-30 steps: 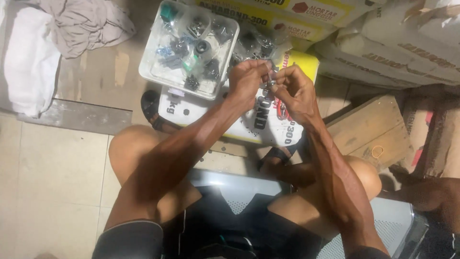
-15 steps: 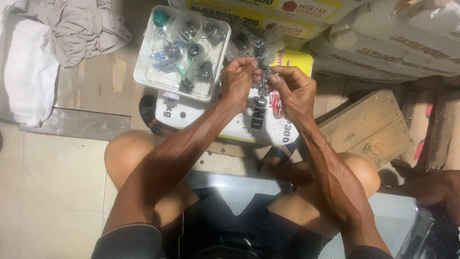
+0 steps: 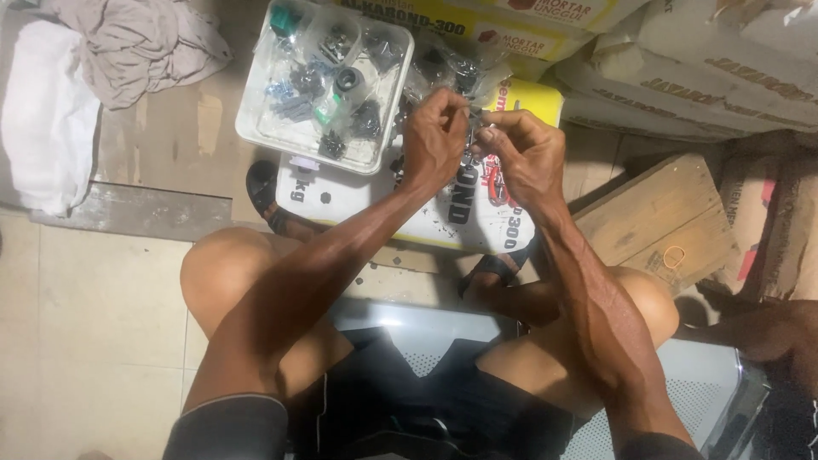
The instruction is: Sorting small black plastic parts and gears from a pile into a white plastic organizer tray.
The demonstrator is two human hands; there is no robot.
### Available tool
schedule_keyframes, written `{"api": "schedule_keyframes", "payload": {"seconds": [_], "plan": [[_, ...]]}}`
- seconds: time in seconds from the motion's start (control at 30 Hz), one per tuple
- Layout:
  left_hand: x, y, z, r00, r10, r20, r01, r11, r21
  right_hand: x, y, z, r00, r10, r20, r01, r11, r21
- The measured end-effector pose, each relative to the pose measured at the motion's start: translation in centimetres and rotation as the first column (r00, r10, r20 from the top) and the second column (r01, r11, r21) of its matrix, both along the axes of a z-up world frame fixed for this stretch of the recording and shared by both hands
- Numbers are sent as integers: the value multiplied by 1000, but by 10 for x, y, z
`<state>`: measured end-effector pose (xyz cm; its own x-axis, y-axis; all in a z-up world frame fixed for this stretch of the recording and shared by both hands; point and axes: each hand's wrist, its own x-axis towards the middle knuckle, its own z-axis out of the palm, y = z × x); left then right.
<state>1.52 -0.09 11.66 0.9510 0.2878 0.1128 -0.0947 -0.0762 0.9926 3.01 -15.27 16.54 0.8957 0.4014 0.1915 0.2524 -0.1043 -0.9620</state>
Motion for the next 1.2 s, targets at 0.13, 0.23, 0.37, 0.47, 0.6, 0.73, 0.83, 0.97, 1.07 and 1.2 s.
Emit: {"api": "schedule_keyframes", "payload": {"seconds": [0.13,0.23,0.37,0.47,0.6,0.73,0.83,0.97,1.07,1.2], "plan": [[-13,-2,35,994,-48,-97,43,998,-55,7,-2,-2,996,18,-92,-21,999,-28],[-7,-3,13,978,-113,-177,87,986,-145,8,3,-4,994,0,-109,-6,999,-54],[-1,4,-7,971,-110,-211,69,979,-192,18,6,-3,982,16,-191,-43,990,-137],[-2,3,-14,941,-162,-297,50,935,-351,32,-3,-32,983,-9,-183,-40,964,-263],[-9,4,-20,798,-249,-549,-50,880,-472,46,-5,-104,978,-191,86,208,823,-528],[-17,-2,-70,695,-217,-685,30,961,-273,34,14,-107,978,-204,33,179,757,-629],[-20,-7,-100,716,-181,-674,218,975,-30,35,10,-106,978,-205,-28,145,775,-615],[-23,-12,-103,793,-176,-583,408,864,294,40,-10,-132,999,28,-30,-40,517,-855],[-29,-16,-90,871,-222,-438,452,710,539,21,-1,-122,994,100,-37,-69,341,-937],[-33,-24,-88,910,-220,-352,415,492,766,-1,0,-131,976,176,125,58,345,-937]]}}
